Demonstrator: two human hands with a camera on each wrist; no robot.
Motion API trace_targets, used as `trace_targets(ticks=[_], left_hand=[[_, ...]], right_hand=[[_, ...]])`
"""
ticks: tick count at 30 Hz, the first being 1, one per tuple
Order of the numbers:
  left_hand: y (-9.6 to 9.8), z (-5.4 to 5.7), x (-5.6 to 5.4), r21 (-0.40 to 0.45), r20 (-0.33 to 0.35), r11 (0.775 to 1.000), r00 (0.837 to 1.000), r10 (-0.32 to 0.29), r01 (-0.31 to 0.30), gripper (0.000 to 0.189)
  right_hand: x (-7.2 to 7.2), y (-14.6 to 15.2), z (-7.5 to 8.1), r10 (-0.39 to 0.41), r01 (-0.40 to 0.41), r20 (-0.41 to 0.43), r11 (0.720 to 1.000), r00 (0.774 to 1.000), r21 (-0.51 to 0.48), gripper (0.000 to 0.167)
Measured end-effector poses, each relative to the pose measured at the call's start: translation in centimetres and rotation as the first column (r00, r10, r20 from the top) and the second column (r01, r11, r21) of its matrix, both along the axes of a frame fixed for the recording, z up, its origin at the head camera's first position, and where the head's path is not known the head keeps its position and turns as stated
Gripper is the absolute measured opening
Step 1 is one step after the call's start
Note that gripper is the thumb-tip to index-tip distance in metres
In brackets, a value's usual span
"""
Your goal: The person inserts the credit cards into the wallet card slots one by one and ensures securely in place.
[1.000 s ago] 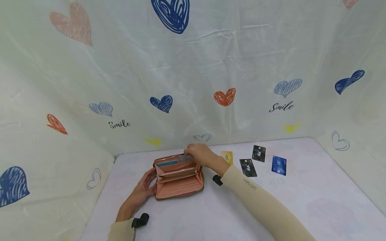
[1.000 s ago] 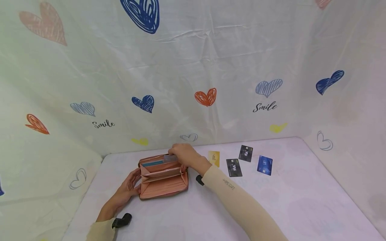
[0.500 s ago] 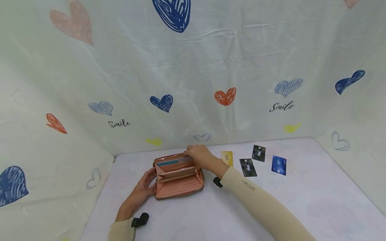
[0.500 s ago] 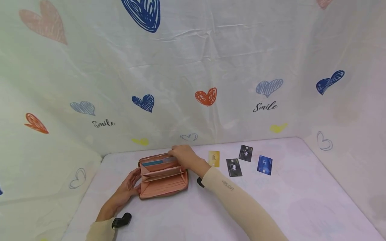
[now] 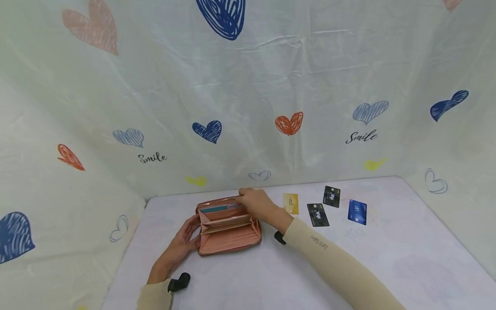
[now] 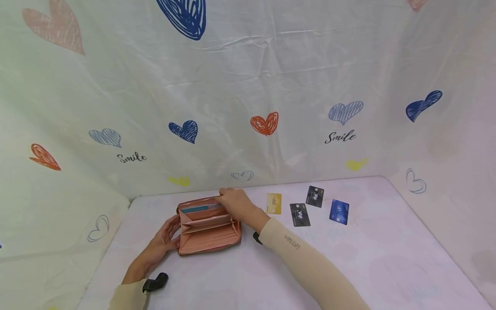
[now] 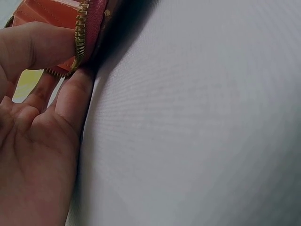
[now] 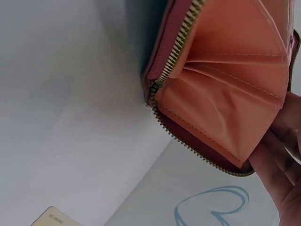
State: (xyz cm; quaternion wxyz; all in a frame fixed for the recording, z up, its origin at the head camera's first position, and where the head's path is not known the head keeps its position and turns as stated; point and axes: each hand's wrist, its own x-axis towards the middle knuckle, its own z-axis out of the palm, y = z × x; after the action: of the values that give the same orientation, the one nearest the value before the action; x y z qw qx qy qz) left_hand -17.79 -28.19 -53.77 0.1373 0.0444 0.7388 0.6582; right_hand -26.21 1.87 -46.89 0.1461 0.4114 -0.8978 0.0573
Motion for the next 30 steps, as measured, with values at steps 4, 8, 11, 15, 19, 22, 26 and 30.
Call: trace_targets(ticks=[4, 8, 11, 15, 19, 22, 26, 30], left_hand=[[0.0, 0.0, -0.1, -0.010, -0.004, 1.000, 1.000, 0.006, -0.006, 0.100], [0.0, -0.1, -0.1, -0.024, -0.013, 1.000, 1.000, 0.005, -0.005, 0.100], [-0.1, -0.1, -0.2, -0.026, -0.016, 1.000, 1.000, 0.003, -0.003, 0.100], [0.0, -0.2, -0.2, -0.013, -0.018, 1.000, 1.000, 0.001, -0.002, 0.100], [0.0, -0.1, -0.1, -0.009, -0.013, 1.000, 1.000, 0.001, -0.002, 0.101], [0.0, 0.0, 0.0, -0.005, -0.009, 1.000, 1.000, 0.004, -0.004, 0.101], [0.1, 0.1, 0.0, -0.005, -0.005, 1.000, 1.000, 0.003, -0.003, 0.101], [0.1, 0.0, 0.0, 0.000, -0.014, 1.000, 1.000, -0.003, 0.003, 0.102]], right_hand=[[0.6, 0.3, 0.1, 0.007, -0.007, 0.011, 1.000, 1.000, 0.025, 0.018], [1.2, 0.5, 0.3, 0.012, -0.012, 0.002, 0.999, 1.000, 0.043, 0.014], [1.6, 0.5, 0.3, 0.010, -0.010, 0.001, 0.999, 1.000, 0.042, 0.012], [2.1, 0.8, 0.2, 0.007, -0.007, 0.031, 1.000, 1.000, 0.007, 0.015], [2.6, 1.4, -0.5, 0.032, -0.028, 0.053, 0.998, 0.998, -0.065, 0.020], [3.1, 2.1, -1.2, 0.055, -0.042, 0.091, 0.989, 0.994, -0.140, 0.026], [4.4, 3.1, -2.0, 0.069, -0.008, 0.197, 0.955, 0.978, -0.296, 0.037], [6.1, 3.8, -2.6, 0.037, 0.125, 0.320, 0.873, 0.947, -0.471, 0.042]])
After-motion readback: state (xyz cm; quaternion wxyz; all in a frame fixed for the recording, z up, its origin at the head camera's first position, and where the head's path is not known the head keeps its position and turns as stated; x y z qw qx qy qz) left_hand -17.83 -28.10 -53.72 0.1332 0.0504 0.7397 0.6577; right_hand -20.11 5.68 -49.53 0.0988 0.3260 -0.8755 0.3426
